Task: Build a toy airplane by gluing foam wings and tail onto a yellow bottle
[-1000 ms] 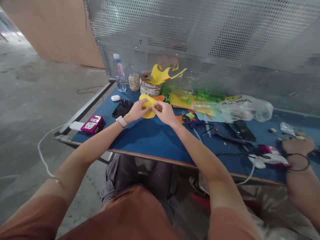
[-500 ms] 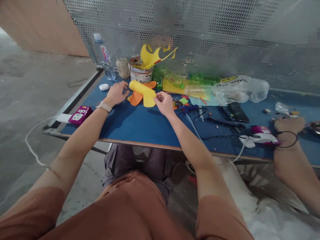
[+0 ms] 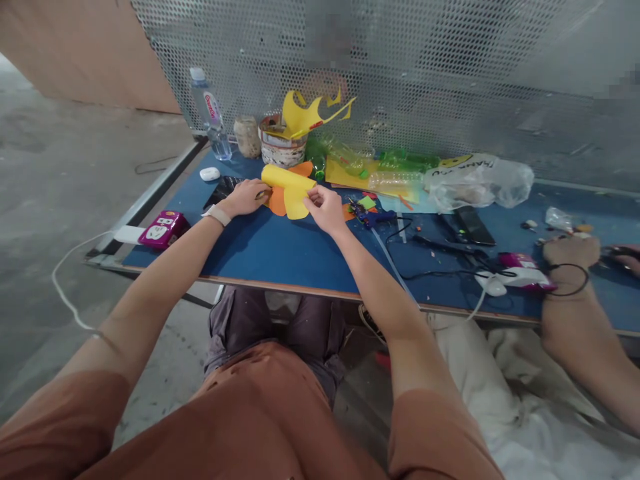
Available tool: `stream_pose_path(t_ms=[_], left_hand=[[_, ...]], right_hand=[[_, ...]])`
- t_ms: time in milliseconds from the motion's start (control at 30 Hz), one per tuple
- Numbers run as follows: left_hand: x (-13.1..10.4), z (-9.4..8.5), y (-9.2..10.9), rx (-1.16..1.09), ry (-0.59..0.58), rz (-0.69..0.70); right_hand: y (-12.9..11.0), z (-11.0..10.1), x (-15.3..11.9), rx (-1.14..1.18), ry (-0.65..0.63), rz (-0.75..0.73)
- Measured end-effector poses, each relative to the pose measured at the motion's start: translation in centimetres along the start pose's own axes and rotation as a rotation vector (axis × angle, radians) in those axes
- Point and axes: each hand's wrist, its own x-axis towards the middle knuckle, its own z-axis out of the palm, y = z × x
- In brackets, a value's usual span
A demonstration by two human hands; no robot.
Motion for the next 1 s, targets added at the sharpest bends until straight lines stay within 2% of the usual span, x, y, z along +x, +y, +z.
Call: stream_pose_path(t_ms=[133,267,433,567,833,1000], left_hand=[[-0.3,0.0,0.2,0.076,-0.07,-0.064],[-0.4,-0.1,0.3,0.092,-0.038,-0.153],[0.2,-0.1,-0.7,0.076,0.017,-0.211],[0.4,-0.3,-1.2,0.029,0.017,-0.22],[-0.1,0.3,0.3,0.006,0.048,-0.184],[0.2,0.7,0.4,0.032,0.058,-0.196]], right_hand=[[0.2,0.0,0.0,-0.002,-0.003,-0.014],[0.2,0.2,0.0,0.016,-0.007,-0.027],[0.2,0.1,0.0,0.016,-0.01,-0.023],[0.2,-0.1,-0.1,0.022,-0.014,-0.034],[0.5,0.1,-0.1,-0.001,-0.013,-0.069],[0.2,-0.1,-0.4,-0.024,-0.021,-0.068]])
